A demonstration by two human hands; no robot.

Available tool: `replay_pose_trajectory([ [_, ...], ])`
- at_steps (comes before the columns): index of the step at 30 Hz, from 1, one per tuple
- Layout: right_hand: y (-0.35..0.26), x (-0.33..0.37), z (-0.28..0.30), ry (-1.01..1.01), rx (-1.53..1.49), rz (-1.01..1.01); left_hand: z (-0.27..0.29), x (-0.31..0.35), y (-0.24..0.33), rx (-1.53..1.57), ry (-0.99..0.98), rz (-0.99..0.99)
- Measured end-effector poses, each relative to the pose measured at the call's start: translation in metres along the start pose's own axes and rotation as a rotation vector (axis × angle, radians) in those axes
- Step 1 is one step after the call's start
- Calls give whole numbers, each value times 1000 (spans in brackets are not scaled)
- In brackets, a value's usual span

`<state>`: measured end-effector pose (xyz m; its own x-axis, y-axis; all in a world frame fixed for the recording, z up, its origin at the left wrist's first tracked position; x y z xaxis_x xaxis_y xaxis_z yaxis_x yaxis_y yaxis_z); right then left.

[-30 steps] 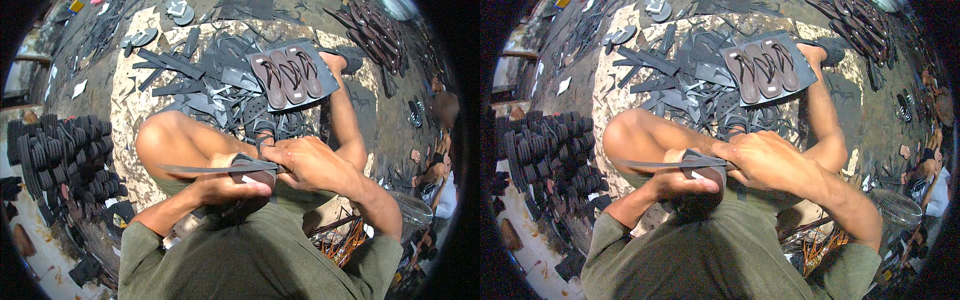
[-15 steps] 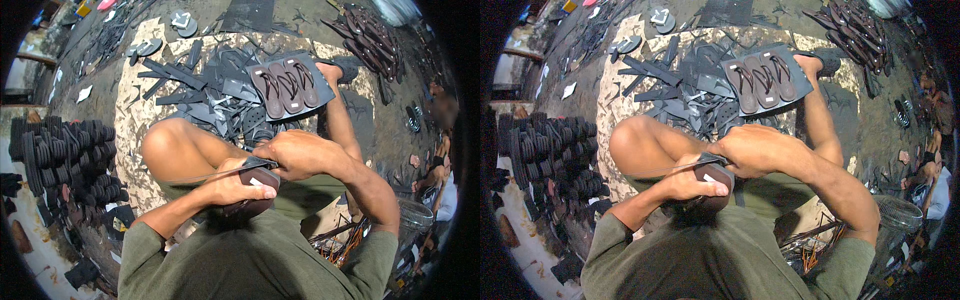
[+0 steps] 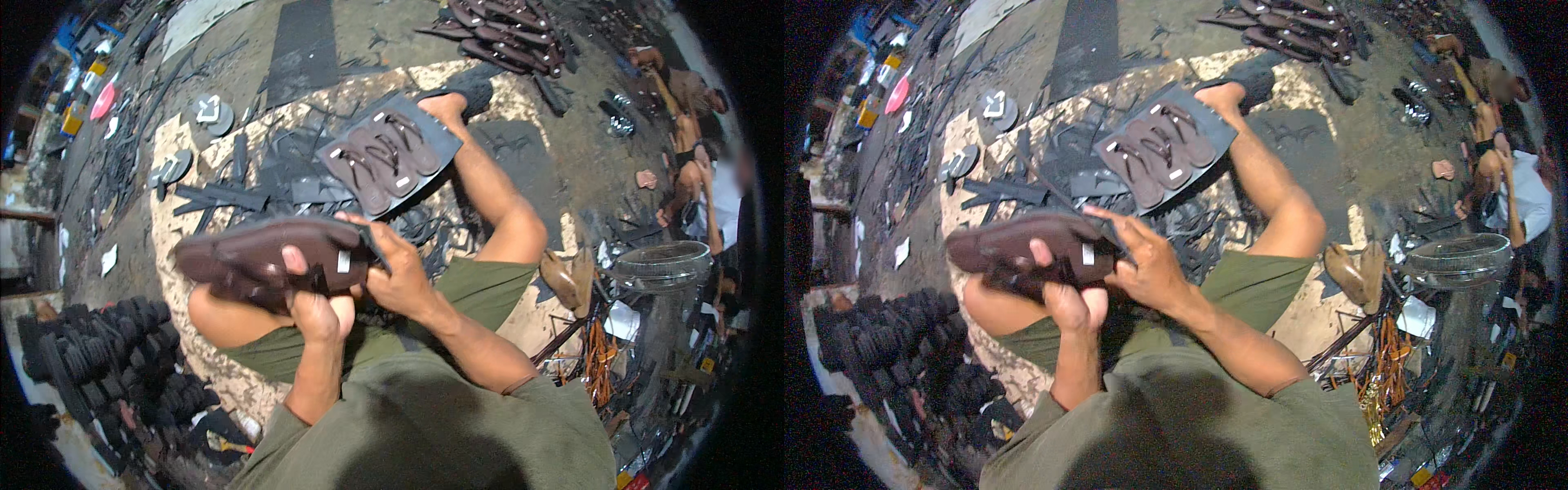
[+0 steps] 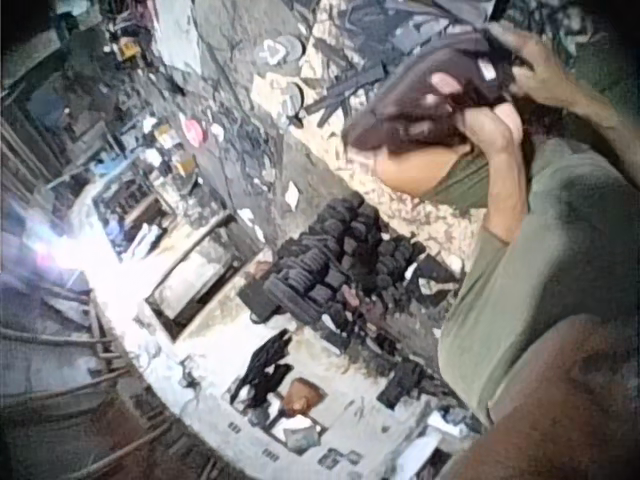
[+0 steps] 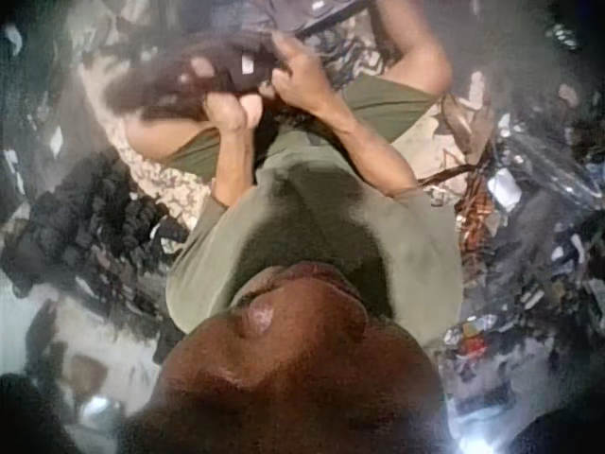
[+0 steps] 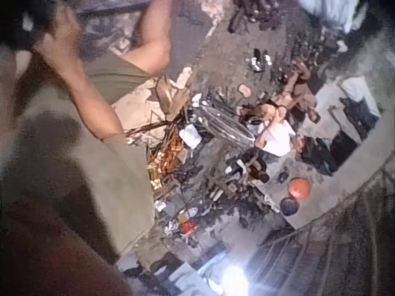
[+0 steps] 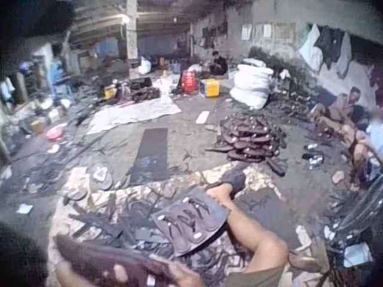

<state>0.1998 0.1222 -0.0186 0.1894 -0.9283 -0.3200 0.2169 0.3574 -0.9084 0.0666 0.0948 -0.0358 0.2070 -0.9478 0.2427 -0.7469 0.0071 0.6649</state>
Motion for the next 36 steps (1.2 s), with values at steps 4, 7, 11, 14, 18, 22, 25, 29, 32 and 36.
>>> replay_pose_trajectory([
  [4, 24, 27, -11, 68, 208, -51, 14, -9, 0, 181, 138, 109],
  [7, 51, 58, -5, -13, 311, -109, 26, -1, -4, 161, 191, 98],
  [11, 18, 24, -11, -290, 311, -190, 57, 33, -30, 8, 236, 114],
  [14, 28, 23, -14, -425, 68, -404, 72, 32, -25, 46, 143, 172],
  [18, 11, 54, 23, -300, 119, -365, 65, 28, -23, 46, 214, 148],
  [22, 17, 96, 24, -391, 383, -381, 68, 27, -21, 33, 268, 135],
  [25, 21, 92, 15, -428, 385, -358, 78, 32, -23, -28, 265, 154],
  [29, 20, 55, -8, -497, 370, -294, 90, 36, -28, -67, 244, 152],
  [32, 20, 34, -26, -570, 337, -238, 100, 42, -33, -74, 222, 182],
  [36, 24, 3, -53, -671, 324, -162, 89, 41, -29, -89, 100, 235],
])
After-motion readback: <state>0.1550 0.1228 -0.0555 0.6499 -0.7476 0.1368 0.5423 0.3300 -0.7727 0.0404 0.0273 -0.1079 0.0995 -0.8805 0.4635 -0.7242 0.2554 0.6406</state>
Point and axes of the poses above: each hand's wrist, its own x-axis away from the middle knuckle, its own z-axis out of the back of the hand, y = z × x, the point moved 7 cm from there along -x, towards the middle knuckle
